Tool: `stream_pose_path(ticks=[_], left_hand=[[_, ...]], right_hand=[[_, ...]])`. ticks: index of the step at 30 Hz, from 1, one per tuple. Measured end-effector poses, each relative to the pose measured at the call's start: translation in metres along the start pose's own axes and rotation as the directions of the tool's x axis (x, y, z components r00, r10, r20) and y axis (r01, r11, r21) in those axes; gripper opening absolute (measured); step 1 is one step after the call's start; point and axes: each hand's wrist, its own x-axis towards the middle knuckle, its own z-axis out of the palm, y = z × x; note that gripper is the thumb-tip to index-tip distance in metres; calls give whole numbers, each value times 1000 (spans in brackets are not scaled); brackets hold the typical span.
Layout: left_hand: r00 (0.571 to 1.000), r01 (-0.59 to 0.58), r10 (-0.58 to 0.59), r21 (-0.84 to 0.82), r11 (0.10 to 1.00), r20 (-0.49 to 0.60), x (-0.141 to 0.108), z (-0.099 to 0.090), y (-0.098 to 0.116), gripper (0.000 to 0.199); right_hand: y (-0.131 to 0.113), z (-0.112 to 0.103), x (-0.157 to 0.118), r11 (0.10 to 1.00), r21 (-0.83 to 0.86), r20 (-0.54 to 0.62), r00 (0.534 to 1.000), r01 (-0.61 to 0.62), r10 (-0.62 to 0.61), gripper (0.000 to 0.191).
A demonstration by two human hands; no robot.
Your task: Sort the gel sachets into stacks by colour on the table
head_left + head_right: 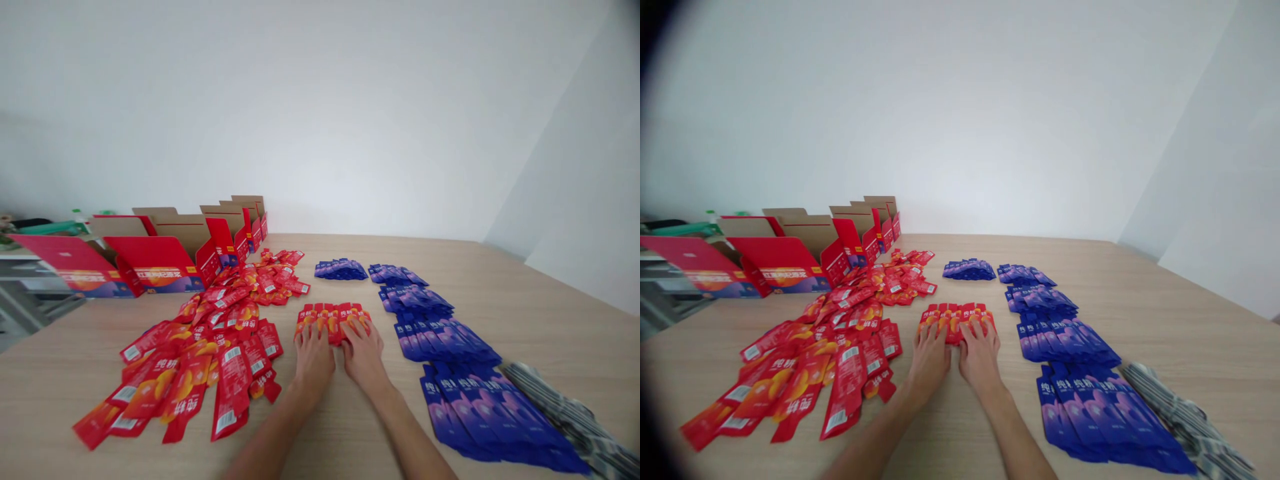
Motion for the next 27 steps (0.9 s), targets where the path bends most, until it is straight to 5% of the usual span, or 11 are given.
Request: stream_pose_path(ticks=[7,12,20,27], left_hand=[[984,175,-165,255,951,-61,-11,-30,-51,39],[954,299,-289,315,901,-77,-11,-43,-74,52],[958,279,-286,219,935,0,-2,-45,-87,38],[934,358,-356,128,925,-43,7,-50,-90,29]], right_hand=[[-60,4,-3,987,80,50,989,136,-141,46],[-92,22,-3,977,156,71,984,148,-161,39],[-92,29,-9,967,208,74,984,146,-165,40],[-89,29,-7,967,214,50,987,139,-153,42]])
